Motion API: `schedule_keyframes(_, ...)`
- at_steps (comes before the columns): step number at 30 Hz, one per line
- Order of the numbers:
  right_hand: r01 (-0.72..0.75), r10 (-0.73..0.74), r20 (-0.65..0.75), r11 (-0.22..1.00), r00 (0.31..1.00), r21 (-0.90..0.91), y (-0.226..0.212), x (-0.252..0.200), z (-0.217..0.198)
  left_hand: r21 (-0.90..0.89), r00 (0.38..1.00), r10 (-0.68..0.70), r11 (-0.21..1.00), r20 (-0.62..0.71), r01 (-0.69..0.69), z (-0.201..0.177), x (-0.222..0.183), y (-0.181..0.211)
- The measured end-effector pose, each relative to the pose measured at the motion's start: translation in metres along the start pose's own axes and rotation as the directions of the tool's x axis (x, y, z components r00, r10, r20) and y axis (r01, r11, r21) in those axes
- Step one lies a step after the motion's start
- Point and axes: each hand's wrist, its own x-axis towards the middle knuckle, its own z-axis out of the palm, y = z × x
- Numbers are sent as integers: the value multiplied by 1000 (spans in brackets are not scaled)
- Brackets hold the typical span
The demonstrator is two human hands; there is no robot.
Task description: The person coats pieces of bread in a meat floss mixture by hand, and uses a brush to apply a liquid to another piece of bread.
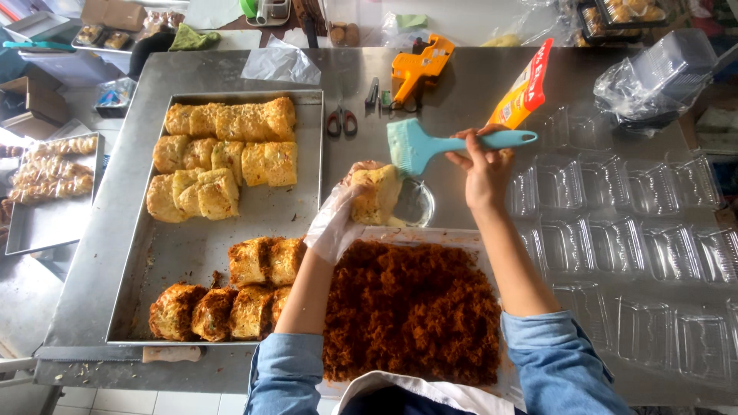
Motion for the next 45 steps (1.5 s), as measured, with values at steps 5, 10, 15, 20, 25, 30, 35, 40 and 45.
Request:
schedule_keyframes(5, -44, 37, 63, 994, 997, 103, 5, -11, 2, 266, 983, 134, 950, 126, -163, 17, -28, 10)
schedule_keyframes(10, -33, 31, -35, 998, 999, -53, 3, -7, -2, -22, 991, 89, 996, 99, -87, 30, -50, 13)
schedule_keyframes(15, -20, 15, 75, 998, 997, 58, 7, -23, 6, 348, 996, 35, 938, -77, -6, 55, -33, 17)
schedule_keyframes(20, -77, 76, 15, 994, 997, 83, 14, -19, -4, -37, 976, 124, 992, 178, -120, 49, -56, 16)
schedule_keyframes(25, -58, 50, -88, 994, 995, -95, -2, -17, -11, 49, 987, 117, 991, 106, -123, 62, -68, 24)
schedule_keyframes(30, -124, 124, 16, 992, 992, 7, -12, -41, -8, 90, 955, 154, 979, 252, -182, 72, -99, 21)
schedule_keyframes(35, 18, -24, -53, 994, 998, -103, -34, -43, -45, 614, 897, 24, 721, 441, -321, 38, -137, 34)
schedule_keyframes(40, 29, -31, -41, 999, 999, -33, -57, -59, -58, 900, 977, 138, -427, 163, -90, 5, -131, -21)
schedule_keyframes(45, -21, 21, -2, 1000, 1000, 7, -57, -67, -61, 607, 945, 149, -792, 293, -63, 15, -135, -30)
